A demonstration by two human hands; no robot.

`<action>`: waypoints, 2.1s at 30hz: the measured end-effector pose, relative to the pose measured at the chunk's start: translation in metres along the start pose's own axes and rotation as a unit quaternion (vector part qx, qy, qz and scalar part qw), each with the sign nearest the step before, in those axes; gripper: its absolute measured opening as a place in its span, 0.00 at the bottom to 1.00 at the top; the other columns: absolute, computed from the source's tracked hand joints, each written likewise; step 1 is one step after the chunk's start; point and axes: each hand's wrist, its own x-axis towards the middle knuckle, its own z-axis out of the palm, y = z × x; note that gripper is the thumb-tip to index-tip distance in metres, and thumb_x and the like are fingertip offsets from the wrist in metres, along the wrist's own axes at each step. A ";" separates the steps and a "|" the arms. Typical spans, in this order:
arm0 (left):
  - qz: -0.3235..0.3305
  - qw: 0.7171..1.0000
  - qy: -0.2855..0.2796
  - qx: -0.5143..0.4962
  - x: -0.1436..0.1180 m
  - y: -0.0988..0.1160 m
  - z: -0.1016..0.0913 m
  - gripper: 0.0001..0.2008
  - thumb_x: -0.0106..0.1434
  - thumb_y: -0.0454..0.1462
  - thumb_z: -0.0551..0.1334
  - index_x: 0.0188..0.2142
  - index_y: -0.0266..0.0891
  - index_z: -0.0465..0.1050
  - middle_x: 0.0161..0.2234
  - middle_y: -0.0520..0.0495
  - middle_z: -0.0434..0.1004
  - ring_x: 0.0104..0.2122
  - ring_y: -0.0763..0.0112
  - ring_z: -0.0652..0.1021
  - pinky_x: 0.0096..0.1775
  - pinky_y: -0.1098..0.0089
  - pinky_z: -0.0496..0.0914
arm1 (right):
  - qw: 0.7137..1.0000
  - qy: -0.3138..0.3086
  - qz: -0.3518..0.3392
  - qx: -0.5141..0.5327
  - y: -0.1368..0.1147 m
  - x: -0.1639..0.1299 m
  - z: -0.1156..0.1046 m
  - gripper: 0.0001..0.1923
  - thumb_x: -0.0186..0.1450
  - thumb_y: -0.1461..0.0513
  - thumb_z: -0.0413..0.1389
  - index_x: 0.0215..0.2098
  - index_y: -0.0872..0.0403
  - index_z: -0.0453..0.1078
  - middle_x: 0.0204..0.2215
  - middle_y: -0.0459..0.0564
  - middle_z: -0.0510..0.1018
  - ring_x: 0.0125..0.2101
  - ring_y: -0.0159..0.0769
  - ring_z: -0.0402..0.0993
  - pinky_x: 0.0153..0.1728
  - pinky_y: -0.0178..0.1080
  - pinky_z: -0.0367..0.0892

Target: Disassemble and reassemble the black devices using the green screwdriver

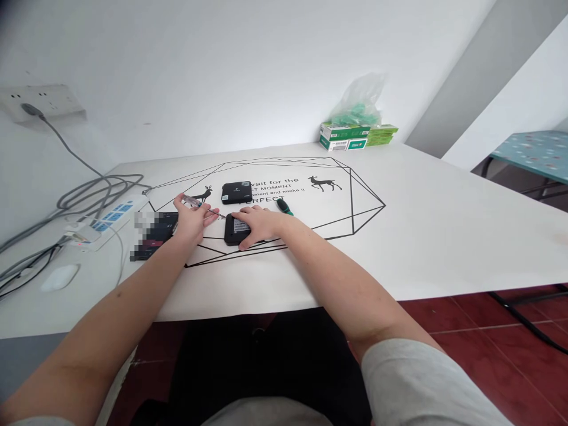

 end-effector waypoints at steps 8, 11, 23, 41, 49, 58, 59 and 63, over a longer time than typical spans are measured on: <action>-0.052 0.998 -0.025 -0.013 0.007 0.000 -0.004 0.46 0.69 0.25 0.63 0.74 0.62 0.41 0.41 0.55 0.74 0.32 0.70 0.87 0.44 0.60 0.86 | 0.999 -0.002 -0.028 0.021 0.011 0.004 0.000 0.65 0.54 0.41 0.73 0.82 0.46 0.53 0.80 0.59 0.58 0.79 0.69 0.50 0.76 0.68 0.56; -0.073 0.996 -0.045 0.003 0.006 0.003 -0.003 0.47 0.69 0.24 0.63 0.75 0.61 0.41 0.40 0.55 0.74 0.30 0.70 0.87 0.44 0.58 0.86 | 0.998 -0.003 -0.049 0.029 0.014 0.004 -0.002 0.64 0.53 0.44 0.75 0.81 0.47 0.55 0.79 0.59 0.61 0.79 0.66 0.52 0.77 0.66 0.54; -0.114 0.989 -0.088 0.037 0.001 0.003 -0.004 0.47 0.71 0.27 0.66 0.77 0.61 0.43 0.36 0.56 0.75 0.29 0.71 0.85 0.46 0.53 0.86 | 0.996 -0.004 -0.075 0.041 0.013 0.001 -0.005 0.62 0.50 0.50 0.77 0.78 0.47 0.61 0.76 0.57 0.68 0.76 0.64 0.57 0.77 0.63 0.56; -0.136 0.983 -0.110 0.048 -0.007 0.000 -0.005 0.49 0.67 0.26 0.70 0.77 0.53 0.47 0.34 0.56 0.77 0.27 0.72 0.83 0.47 0.53 0.85 | 0.997 -0.003 -0.068 0.045 0.014 0.001 -0.005 0.62 0.50 0.46 0.77 0.79 0.46 0.60 0.75 0.56 0.68 0.75 0.64 0.59 0.76 0.63 0.58; 0.002 0.964 -0.060 0.260 -0.004 0.009 -0.009 0.43 0.61 0.30 0.69 0.75 0.47 0.61 0.30 0.51 0.77 0.29 0.58 0.83 0.42 0.54 0.82 | 0.997 -0.009 -0.056 0.049 0.016 0.001 -0.006 0.63 0.50 0.46 0.77 0.79 0.45 0.59 0.77 0.58 0.64 0.76 0.64 0.57 0.76 0.64 0.58; 0.156 0.804 -0.057 0.572 0.011 -0.001 -0.025 0.23 0.65 0.35 0.68 0.60 0.43 0.78 0.44 0.33 0.81 0.54 0.35 0.81 0.57 0.46 0.73 | 0.999 0.031 0.012 0.012 0.019 0.001 -0.003 0.63 0.52 0.38 0.74 0.79 0.44 0.58 0.76 0.61 0.60 0.75 0.71 0.55 0.73 0.70 0.59; 0.160 0.784 -0.060 0.597 0.011 -0.001 -0.025 0.21 0.66 0.36 0.67 0.59 0.42 0.78 0.47 0.32 0.80 0.55 0.36 0.81 0.58 0.46 0.73 | 0.999 0.043 0.002 0.011 0.018 0.003 -0.002 0.62 0.52 0.37 0.74 0.78 0.44 0.59 0.77 0.60 0.58 0.76 0.71 0.53 0.74 0.71 0.56; 0.217 0.758 -0.072 0.611 0.010 0.003 -0.024 0.22 0.66 0.38 0.67 0.59 0.42 0.79 0.59 0.29 0.75 0.64 0.32 0.73 0.65 0.41 0.67 | 0.995 0.086 -0.049 0.019 0.008 0.008 0.006 0.55 0.59 0.41 0.71 0.77 0.47 0.59 0.76 0.61 0.64 0.76 0.68 0.55 0.75 0.71 0.52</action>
